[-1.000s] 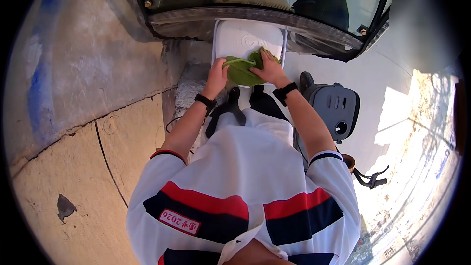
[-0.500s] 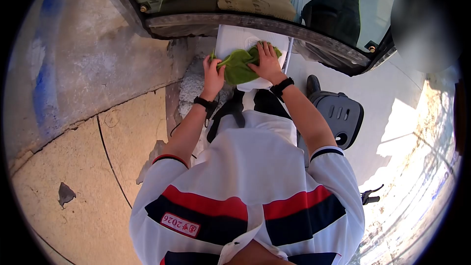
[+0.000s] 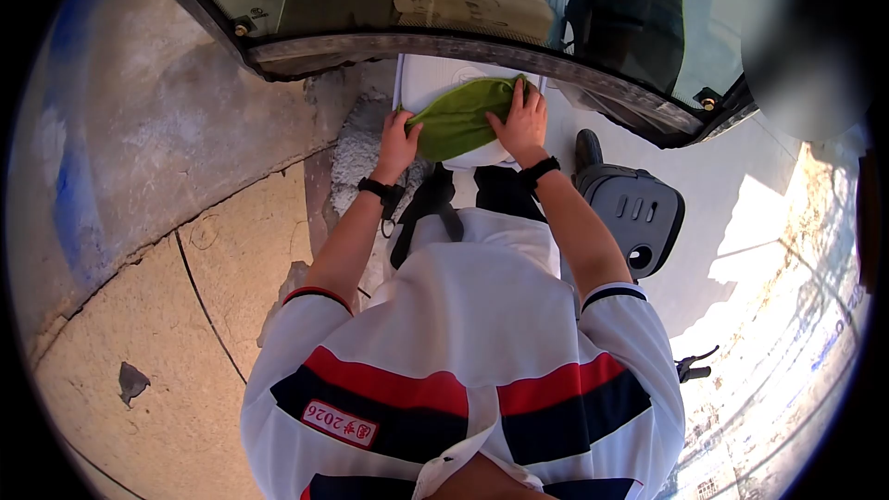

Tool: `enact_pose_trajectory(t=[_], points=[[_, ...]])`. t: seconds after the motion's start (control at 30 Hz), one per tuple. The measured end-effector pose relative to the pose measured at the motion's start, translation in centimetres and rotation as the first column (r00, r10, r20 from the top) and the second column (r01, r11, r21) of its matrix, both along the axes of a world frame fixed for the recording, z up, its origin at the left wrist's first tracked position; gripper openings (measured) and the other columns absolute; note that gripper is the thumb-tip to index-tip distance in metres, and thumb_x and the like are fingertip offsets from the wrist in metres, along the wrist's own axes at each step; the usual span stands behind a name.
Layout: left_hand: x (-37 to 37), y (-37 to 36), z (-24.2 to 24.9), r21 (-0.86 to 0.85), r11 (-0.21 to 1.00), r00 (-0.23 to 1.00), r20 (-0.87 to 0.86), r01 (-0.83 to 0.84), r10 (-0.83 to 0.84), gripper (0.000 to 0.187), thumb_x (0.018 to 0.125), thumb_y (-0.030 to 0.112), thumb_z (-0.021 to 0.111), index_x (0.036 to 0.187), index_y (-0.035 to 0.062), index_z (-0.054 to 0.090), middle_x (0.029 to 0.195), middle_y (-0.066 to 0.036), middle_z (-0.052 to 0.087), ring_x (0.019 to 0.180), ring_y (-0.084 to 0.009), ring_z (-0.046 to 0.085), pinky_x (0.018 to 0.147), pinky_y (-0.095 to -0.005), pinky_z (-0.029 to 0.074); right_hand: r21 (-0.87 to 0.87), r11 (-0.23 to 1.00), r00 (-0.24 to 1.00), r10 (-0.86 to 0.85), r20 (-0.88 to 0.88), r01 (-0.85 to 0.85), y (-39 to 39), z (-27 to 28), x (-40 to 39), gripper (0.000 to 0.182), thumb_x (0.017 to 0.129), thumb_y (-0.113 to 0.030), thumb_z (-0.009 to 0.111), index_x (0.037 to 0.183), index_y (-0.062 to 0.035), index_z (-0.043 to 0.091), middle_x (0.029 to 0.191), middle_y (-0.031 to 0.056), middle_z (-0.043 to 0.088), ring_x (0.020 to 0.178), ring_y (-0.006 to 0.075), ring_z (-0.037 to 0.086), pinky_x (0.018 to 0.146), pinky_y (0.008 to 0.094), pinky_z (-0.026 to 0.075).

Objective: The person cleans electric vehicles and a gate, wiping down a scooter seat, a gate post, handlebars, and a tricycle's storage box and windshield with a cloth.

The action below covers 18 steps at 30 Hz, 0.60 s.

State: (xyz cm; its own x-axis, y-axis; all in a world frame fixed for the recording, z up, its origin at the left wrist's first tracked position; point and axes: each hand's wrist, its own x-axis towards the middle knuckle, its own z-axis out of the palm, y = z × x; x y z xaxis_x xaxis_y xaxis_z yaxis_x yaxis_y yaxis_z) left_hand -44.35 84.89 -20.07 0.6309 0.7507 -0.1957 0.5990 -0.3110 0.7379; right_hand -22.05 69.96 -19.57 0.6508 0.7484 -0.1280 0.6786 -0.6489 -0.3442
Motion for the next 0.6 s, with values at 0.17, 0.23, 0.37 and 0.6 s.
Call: enact_pose_trajectory(t=[0.17, 0.23, 0.37, 0.6], points=[[-0.5, 0.4, -0.7, 0.116, 0.993, 0.998, 0.05, -0.03, 0.024, 0.024, 0.095, 0.016, 0.063, 0.112, 0.0021, 0.053, 0.095, -0.022, 0.061, 0.083, -0.0408, 0.061, 0.071, -0.0458, 0.048, 0.112, 0.993, 0.991, 0.053, -0.127, -0.039, 1.1, 0.5, -0.1, 0.078, 0.08, -0.035, 0.074, 0.144, -0.0058, 0.041, 0.132, 0.0192, 0.048, 0.121, 0.0374, 0.045, 0.105, 0.0438, 0.038], [-0.7, 0.6, -0.4, 0.013, 0.998, 0.997, -0.032, -0.067, 0.068, 0.025, 0.096, 0.017, 0.062, 0.113, 0.0019, 0.053, 0.087, -0.02, 0.063, 0.077, -0.0382, 0.063, 0.066, -0.0439, 0.048, 0.196, 0.977, 0.989, 0.108, -0.101, -0.087, 1.8, -0.3, -0.1, 0.074, 0.08, -0.031, 0.074, 0.143, -0.0071, 0.043, 0.134, 0.0193, 0.048, 0.124, 0.0387, 0.044, 0.106, 0.0456, 0.037], [-0.9, 0.7, 0.6, -0.018, 0.997, 0.997, -0.025, -0.072, 0.072, 0.026, 0.096, 0.018, 0.062, 0.112, -0.0001, 0.053, 0.077, -0.016, 0.064, 0.069, -0.0327, 0.065, 0.061, -0.0409, 0.047, 0.176, 0.958, 0.971, 0.236, -0.03, -0.228, 3.1, -1.3, -0.8, 0.073, 0.082, -0.027, 0.074, 0.145, -0.0116, 0.041, 0.146, 0.0173, 0.04, 0.134, 0.0438, 0.034, 0.11, 0.054, 0.032], [-0.6, 0.6, 0.5, -0.069, 0.998, 1.0, 0.03, 0.005, -0.003, 0.03, 0.087, 0.018, 0.071, 0.106, 0.0003, 0.057, 0.102, -0.02, 0.059, 0.093, -0.0375, 0.061, 0.078, -0.0426, 0.049, 0.049, 0.914, 0.903, 0.405, -0.143, -0.402, 3.3, -0.2, -1.4, 0.081, 0.08, -0.032, 0.075, 0.15, -0.0212, 0.036, 0.157, 0.0153, 0.028, 0.143, 0.0469, 0.022, 0.114, 0.0605, 0.024]])
